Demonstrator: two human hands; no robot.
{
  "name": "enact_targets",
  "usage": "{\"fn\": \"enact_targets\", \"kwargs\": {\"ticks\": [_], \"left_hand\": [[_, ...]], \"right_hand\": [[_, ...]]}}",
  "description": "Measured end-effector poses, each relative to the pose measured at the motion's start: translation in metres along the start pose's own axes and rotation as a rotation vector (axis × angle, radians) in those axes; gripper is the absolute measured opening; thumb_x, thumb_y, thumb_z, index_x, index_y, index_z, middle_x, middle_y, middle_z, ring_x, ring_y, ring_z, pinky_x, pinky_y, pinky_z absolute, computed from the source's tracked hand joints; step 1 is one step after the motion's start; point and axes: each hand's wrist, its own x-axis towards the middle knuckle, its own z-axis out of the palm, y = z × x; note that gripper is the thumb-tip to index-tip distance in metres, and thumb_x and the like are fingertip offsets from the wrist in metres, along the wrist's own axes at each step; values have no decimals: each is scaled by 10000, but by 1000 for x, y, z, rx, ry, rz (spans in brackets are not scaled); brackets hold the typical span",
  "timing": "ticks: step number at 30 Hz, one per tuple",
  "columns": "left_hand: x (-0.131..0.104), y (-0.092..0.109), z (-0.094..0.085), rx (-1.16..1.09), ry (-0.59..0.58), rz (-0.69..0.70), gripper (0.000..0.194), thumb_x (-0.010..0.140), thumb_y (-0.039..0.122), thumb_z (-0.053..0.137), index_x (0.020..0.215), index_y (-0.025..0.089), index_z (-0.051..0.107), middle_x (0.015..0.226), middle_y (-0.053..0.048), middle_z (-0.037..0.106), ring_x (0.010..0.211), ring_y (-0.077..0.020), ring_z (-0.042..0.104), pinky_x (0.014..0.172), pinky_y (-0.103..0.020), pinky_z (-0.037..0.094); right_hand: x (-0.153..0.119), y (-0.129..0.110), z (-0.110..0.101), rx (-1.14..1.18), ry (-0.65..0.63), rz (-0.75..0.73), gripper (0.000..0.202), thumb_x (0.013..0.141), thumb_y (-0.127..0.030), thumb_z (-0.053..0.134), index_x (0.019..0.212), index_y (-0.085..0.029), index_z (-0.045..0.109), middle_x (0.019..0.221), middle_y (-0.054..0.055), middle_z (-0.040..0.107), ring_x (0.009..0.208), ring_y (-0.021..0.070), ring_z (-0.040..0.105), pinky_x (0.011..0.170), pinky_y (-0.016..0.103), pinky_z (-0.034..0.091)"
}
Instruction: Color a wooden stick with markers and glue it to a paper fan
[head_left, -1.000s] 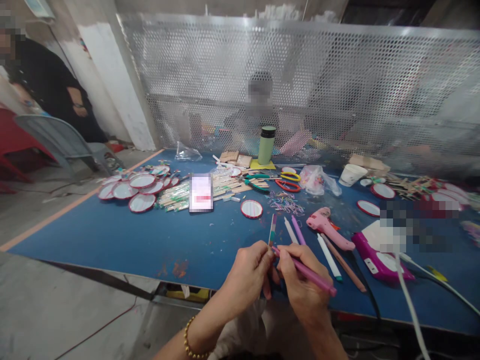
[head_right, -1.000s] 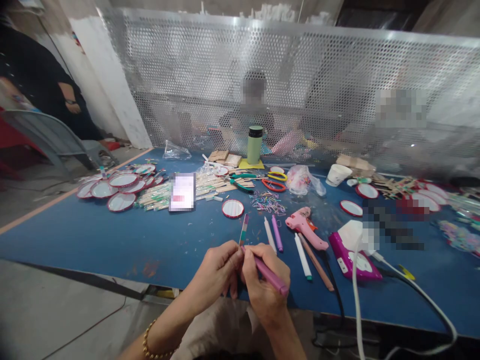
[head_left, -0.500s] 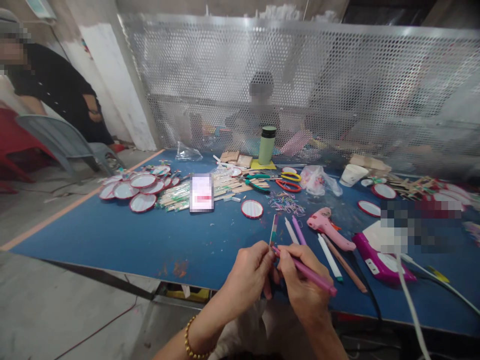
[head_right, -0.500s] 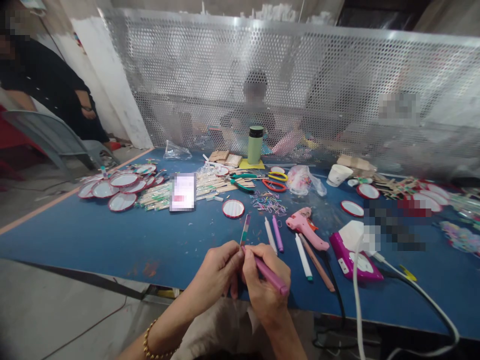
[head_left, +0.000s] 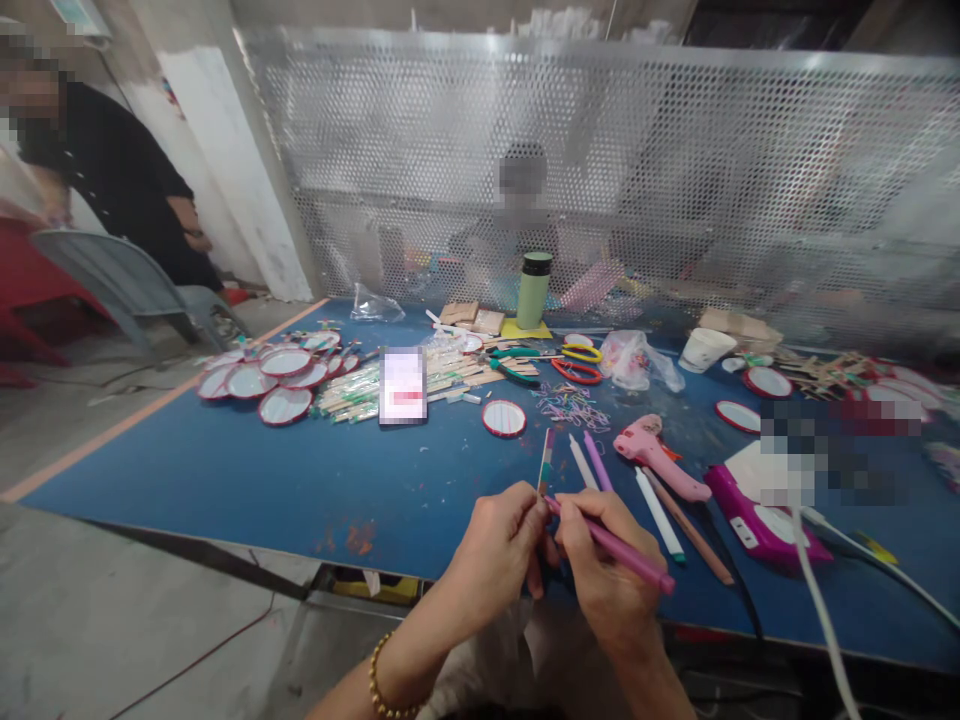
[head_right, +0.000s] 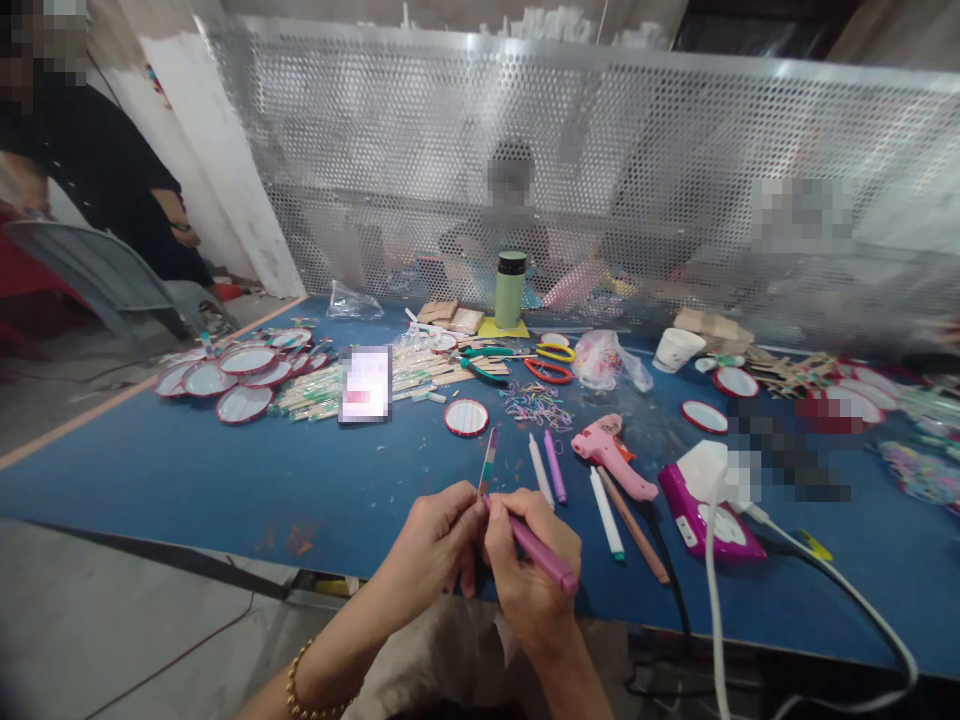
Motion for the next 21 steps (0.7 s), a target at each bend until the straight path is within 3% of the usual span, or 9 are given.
{"fn": "enact_targets", "kwargs": {"ticks": [8,21], "left_hand": [[2,2,0,17,1,8,351,958,482,421,729,216,437,494,74,480,348,-80,497,357,-156,322],[0,2,0,1,-6,5,351,982,449,406,731,206,441,552,53,543,362,-67,513,362,-153,328]], "right_hand": [[1,0,0,-21,-17,-23,173,937,-218,558,796,-201,657,555,-26,631,471,121,611,461,216,489],[2,-3,-1,-33,40,-25,167,929,-207,577,790,-195,669,609,-15,674,478,119,617,460,213,486]]}}
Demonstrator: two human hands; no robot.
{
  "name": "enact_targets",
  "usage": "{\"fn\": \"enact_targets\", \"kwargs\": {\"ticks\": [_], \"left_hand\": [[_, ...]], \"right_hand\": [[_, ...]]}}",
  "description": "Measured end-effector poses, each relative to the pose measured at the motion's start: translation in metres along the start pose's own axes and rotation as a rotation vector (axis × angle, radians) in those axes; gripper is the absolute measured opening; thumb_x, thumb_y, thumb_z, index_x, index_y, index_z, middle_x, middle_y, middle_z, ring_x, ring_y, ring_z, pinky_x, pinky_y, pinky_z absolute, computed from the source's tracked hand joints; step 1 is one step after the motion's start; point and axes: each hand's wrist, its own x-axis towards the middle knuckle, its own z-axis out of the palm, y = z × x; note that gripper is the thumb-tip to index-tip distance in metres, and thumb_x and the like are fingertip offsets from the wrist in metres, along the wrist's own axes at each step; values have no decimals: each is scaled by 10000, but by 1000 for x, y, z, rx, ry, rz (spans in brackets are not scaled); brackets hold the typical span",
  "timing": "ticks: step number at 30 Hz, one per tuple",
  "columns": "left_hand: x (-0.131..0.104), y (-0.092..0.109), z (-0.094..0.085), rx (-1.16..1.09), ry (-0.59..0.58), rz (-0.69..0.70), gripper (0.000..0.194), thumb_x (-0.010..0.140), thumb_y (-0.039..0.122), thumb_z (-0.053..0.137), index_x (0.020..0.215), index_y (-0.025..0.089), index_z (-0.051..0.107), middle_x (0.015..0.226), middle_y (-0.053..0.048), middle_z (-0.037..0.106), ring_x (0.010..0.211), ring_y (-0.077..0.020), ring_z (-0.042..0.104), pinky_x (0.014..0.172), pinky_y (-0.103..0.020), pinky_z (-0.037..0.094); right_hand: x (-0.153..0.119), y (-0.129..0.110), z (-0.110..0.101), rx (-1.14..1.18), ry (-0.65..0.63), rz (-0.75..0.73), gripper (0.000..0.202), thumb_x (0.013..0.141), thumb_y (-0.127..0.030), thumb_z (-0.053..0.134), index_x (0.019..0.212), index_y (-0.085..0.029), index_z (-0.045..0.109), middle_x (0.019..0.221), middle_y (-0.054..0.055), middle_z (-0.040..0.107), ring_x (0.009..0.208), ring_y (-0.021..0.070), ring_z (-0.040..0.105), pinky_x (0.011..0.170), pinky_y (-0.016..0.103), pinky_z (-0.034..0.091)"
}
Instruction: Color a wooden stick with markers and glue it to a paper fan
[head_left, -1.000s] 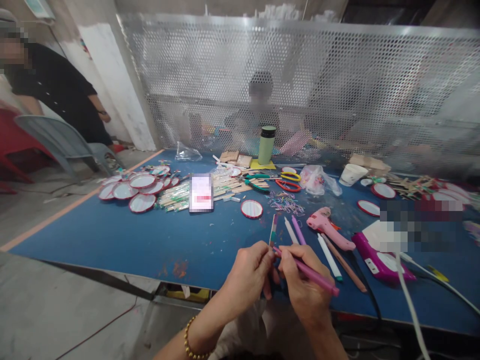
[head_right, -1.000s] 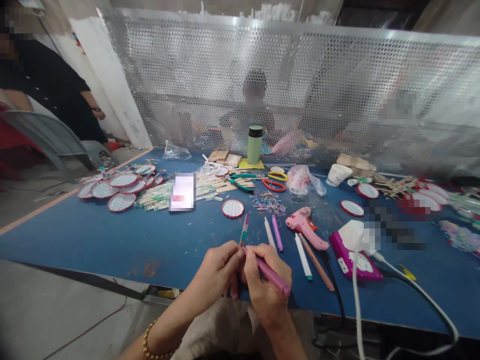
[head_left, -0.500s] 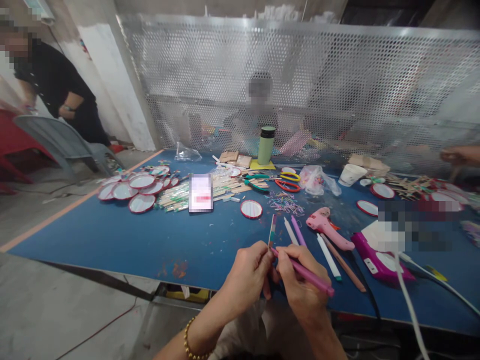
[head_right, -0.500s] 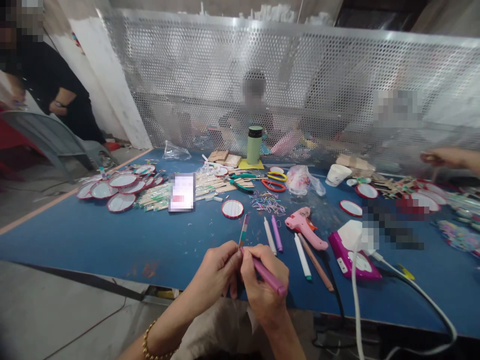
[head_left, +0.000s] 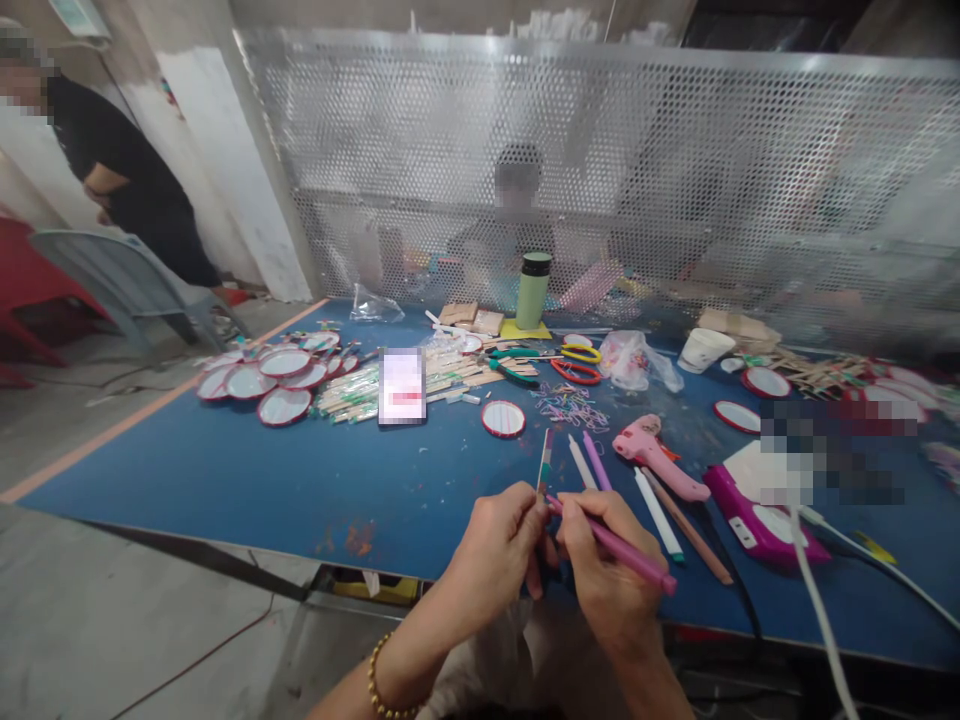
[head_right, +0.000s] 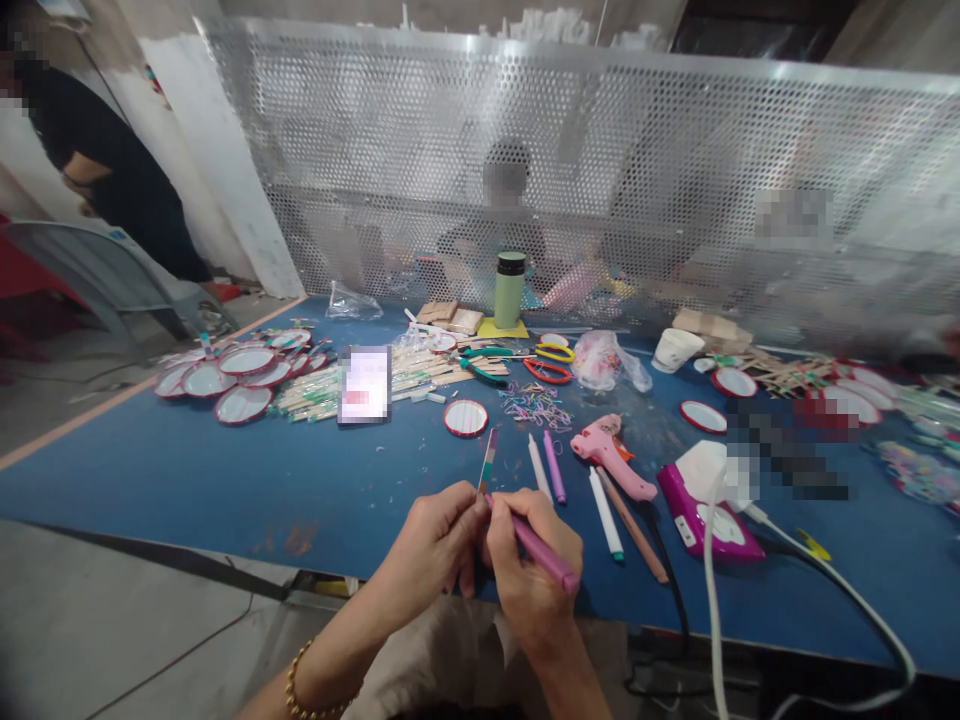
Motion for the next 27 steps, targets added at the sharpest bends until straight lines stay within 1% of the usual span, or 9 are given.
{"fn": "enact_targets", "kwargs": {"ticks": [3,10,16,21,27], "left_hand": [[0,0,0,-7,2,0,352,982,452,404,734,205,442,562,52,547,362,-67,515,357,-152,328],[0,-1,-1,-8,-6,13,341,977,446,399,728,213,420,523,75,489,352,-71,507,349,-150,317],[0,-1,-1,13,-9,14,325,979,427,394,734,215,422,497,82,474,346,-72,499,353,-148,313],[-1,-3,-1,16,-5,19,326,989,427,391,746,213,429,498,81,487,340,-69,495,353,-147,313],[1,-1,0,-3,-2,11,358,986,459,404,731,210,436,525,68,510,357,-73,514,358,-154,328]], "right_hand": [[0,0,0,-3,10,-13,175,927,-199,577,777,-193,668,610,-16,674,472,115,613,455,208,482],[0,0,0,-22,-33,-14,185,942,-215,559,787,-194,658,608,-20,668,452,100,591,452,200,476],[0,1,1,-23,-52,-5,188,945,-225,551,785,-200,647,589,-26,653,443,102,580,438,203,459],[0,2,2,-28,-42,-42,189,938,-209,550,772,-201,640,601,-23,659,454,101,589,444,199,459],[0,2,1,-27,5,-36,173,938,-206,565,795,-195,661,615,-20,669,479,106,602,467,198,482]]}}
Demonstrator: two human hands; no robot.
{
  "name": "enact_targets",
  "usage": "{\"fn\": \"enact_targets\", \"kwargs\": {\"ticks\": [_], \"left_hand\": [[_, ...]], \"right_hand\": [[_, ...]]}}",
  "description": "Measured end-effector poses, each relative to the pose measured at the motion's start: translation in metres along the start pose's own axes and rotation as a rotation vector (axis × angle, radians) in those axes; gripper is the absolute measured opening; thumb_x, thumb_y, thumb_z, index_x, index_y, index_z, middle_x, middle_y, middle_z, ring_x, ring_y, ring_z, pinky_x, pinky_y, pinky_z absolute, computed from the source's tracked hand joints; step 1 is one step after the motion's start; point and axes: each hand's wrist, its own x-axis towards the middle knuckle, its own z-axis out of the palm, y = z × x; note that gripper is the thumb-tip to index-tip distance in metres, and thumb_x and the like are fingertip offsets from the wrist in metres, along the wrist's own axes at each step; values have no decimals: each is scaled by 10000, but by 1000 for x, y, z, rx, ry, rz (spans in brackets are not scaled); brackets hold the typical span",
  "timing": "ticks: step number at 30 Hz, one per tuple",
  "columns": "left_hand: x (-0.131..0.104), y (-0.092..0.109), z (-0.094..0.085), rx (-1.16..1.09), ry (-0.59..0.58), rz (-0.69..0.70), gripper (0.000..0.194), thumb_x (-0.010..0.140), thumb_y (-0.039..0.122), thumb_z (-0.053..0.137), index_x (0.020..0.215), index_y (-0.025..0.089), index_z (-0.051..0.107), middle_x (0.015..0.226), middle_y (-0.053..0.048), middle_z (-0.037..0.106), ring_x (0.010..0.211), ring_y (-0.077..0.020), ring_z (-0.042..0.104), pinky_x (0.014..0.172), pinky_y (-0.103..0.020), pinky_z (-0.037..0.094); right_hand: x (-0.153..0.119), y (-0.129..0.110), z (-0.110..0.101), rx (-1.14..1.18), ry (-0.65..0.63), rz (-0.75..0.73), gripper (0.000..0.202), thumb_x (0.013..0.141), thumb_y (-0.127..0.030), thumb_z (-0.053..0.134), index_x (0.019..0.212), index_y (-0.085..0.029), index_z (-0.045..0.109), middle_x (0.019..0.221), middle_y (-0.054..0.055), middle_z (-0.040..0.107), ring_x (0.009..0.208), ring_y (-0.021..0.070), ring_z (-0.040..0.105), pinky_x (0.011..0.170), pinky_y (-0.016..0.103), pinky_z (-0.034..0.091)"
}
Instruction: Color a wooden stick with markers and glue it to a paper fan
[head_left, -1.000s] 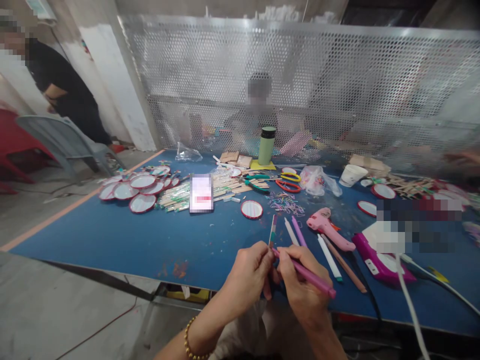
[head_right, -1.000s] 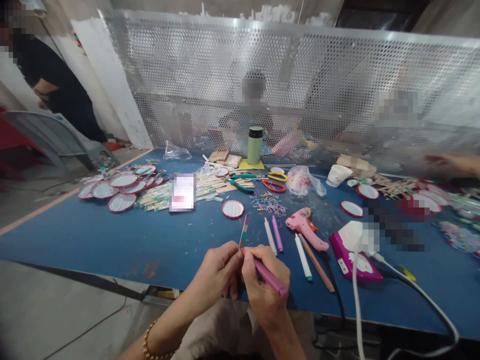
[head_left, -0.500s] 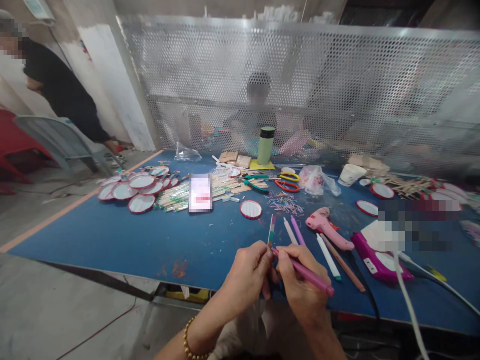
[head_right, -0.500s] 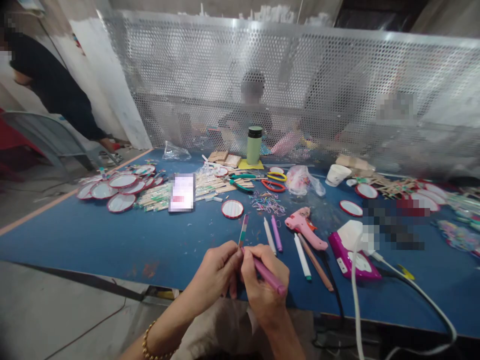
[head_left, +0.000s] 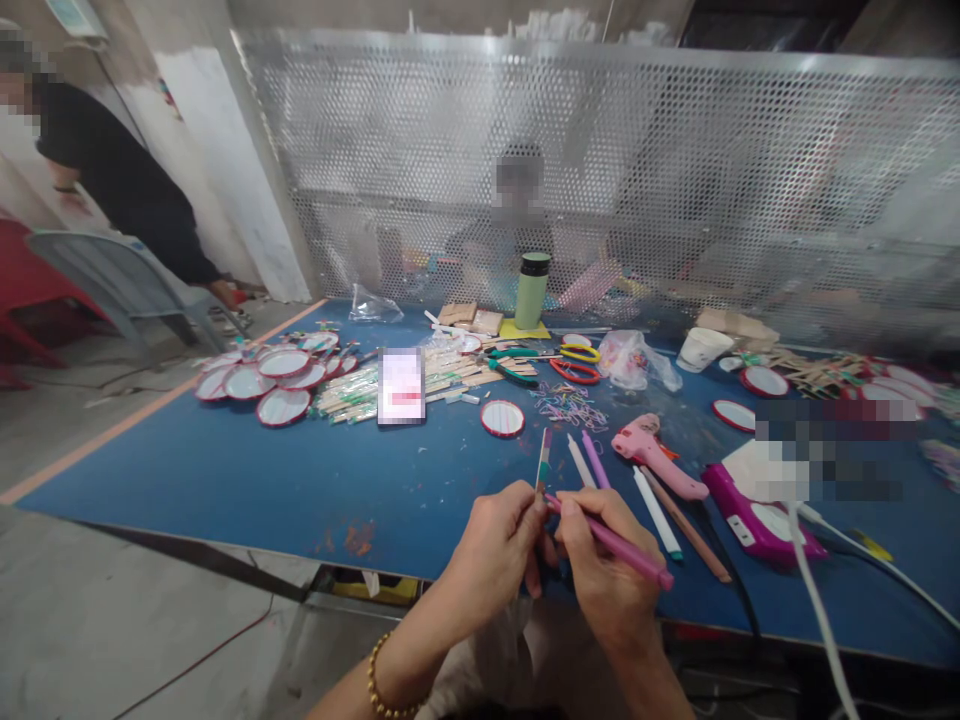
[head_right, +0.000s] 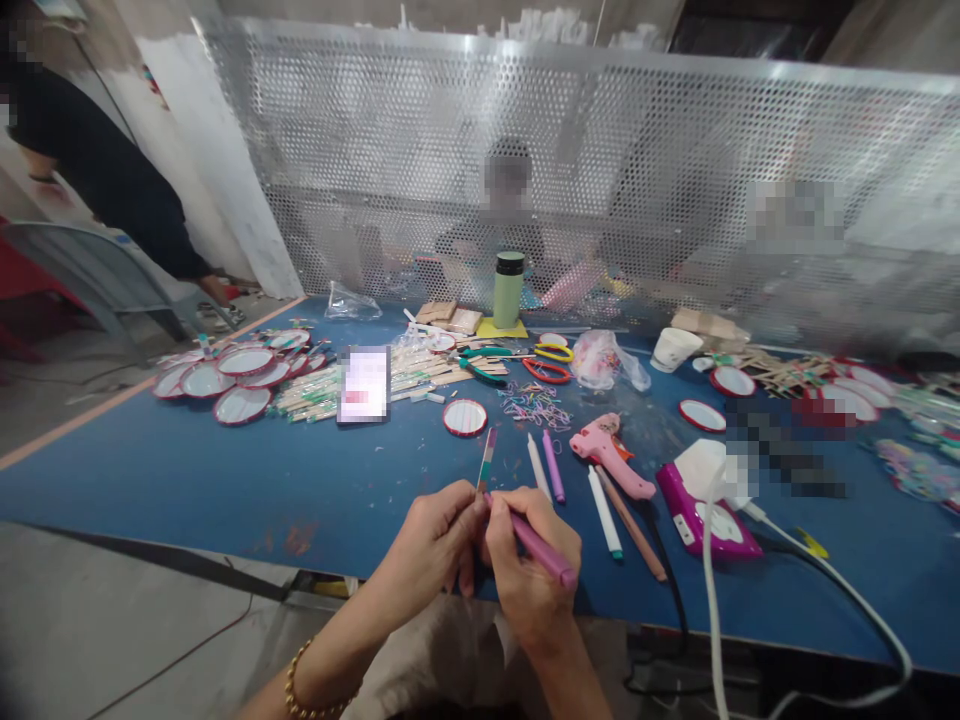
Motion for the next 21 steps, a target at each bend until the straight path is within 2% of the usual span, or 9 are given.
{"fn": "enact_targets", "kwargs": {"ticks": [9,21], "left_hand": [[1,0,-1,16,3,8,352,990,450,394,738,210,444,508,74,499,350,-72,505,367,-153,328],[-1,-3,0,-14,-11,-12,380,984,508,409,760,204,454,595,33,592,366,-73,530,359,-159,338]], "right_hand": [[1,0,0,9,-36,5,180,938,-204,558,782,-196,648,602,-27,656,432,93,565,429,192,453],[1,0,0,4,31,-25,171,928,-172,574,780,-191,658,622,-29,665,492,97,609,472,179,478]]}}
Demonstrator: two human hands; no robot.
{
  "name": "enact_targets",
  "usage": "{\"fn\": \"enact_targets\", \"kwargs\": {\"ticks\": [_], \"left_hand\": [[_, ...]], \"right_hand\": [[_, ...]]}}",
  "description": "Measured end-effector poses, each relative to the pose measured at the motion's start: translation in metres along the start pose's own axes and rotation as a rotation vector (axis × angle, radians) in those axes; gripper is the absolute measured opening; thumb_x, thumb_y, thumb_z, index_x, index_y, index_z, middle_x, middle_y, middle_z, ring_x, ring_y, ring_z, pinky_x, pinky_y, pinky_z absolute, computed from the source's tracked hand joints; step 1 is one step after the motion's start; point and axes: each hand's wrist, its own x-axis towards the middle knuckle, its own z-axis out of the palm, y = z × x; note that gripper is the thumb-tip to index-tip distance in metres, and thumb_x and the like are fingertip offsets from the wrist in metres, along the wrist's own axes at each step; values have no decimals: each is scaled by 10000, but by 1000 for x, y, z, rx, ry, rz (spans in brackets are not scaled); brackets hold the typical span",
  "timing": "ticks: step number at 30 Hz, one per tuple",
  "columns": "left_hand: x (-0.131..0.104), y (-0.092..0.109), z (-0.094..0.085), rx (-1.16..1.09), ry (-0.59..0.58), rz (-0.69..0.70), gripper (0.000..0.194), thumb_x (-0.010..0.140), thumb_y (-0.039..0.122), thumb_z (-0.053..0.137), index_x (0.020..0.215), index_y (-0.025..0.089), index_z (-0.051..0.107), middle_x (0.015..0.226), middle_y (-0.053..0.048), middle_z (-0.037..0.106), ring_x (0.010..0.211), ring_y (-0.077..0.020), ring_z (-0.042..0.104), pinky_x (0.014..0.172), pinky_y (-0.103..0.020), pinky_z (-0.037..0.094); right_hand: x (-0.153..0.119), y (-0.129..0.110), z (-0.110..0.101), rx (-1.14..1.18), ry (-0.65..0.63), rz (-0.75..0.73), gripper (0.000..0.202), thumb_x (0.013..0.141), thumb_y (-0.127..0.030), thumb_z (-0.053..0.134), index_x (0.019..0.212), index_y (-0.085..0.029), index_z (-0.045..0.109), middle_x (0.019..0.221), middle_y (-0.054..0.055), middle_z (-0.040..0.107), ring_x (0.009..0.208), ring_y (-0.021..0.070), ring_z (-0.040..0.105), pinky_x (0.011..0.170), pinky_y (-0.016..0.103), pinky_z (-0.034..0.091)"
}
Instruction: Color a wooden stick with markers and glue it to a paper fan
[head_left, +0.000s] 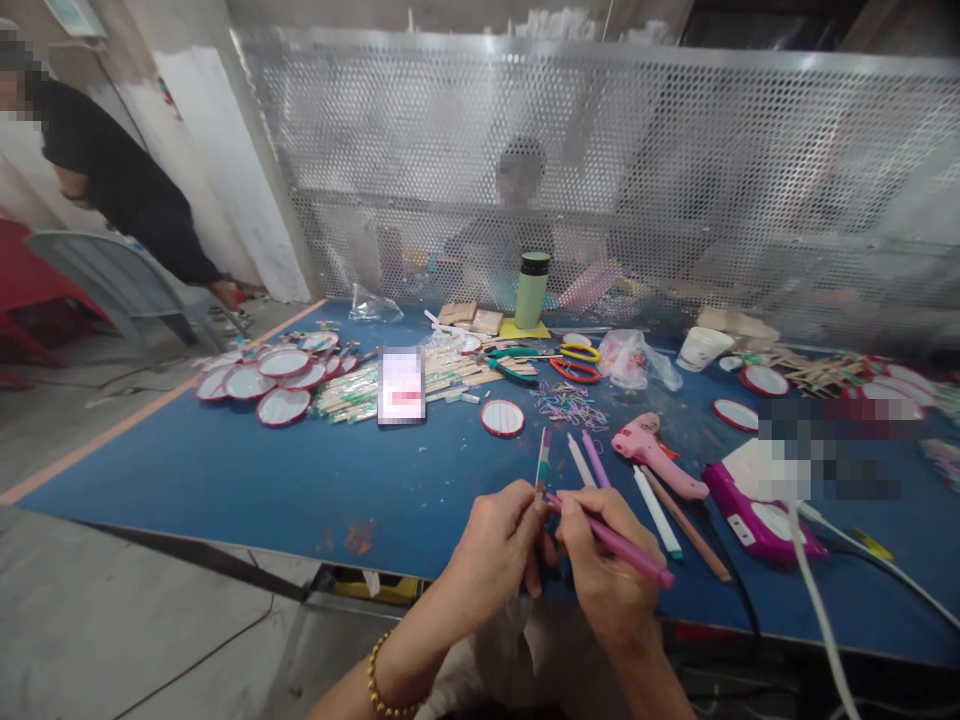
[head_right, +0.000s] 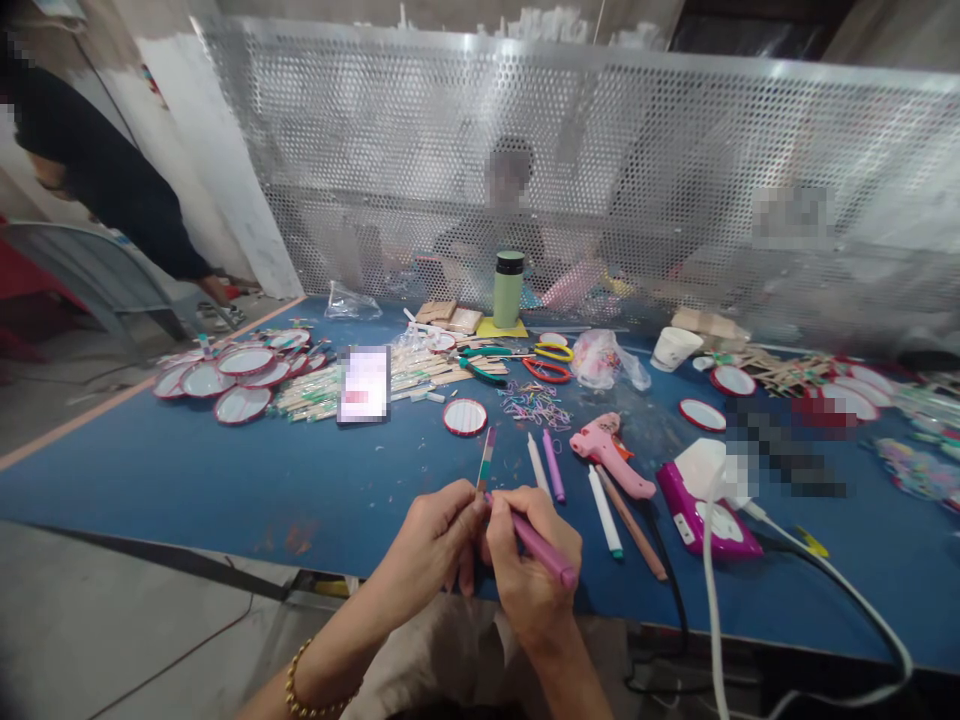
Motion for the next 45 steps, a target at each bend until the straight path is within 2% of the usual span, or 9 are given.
{"fn": "enact_targets", "kwargs": {"ticks": [9,17,29,36,45], "left_hand": [[1,5,0,25,13,9,364,986,475,399,740,210,436,511,73,508,341,-68,490,365,-156,327],[1,-1,-1,-11,-2,2,380,991,500,408,771,196,468,601,30,598,371,-72,531,378,-164,349],[1,4,-2,17,2,12,387,992,499,405,745,205,454,517,66,526,350,-72,496,380,-169,342],[1,1,-2,-30,-12,-13,396,988,528,418,779,197,477,606,24,607,381,-79,534,375,-174,344],[1,1,-1,-25,-5,1,402,982,540,406,774,200,457,593,27,595,369,-78,525,363,-169,339]], "right_hand": [[2,-1,1,-7,-58,20,178,932,-198,560,779,-194,653,603,-23,662,449,100,584,431,194,458],[1,-1,-2,-14,-10,26,182,933,-199,564,776,-196,657,619,-13,671,485,113,607,465,202,478],[2,-1,-1,-34,-55,30,212,938,-243,559,757,-195,656,592,-14,664,453,109,588,424,204,451],[0,-1,-2,-29,-14,54,197,935,-241,562,772,-199,665,623,-4,691,466,120,612,440,215,478],[2,-2,-2,-24,-38,23,188,931,-202,561,767,-199,653,624,-12,683,488,114,622,467,206,486]]}}
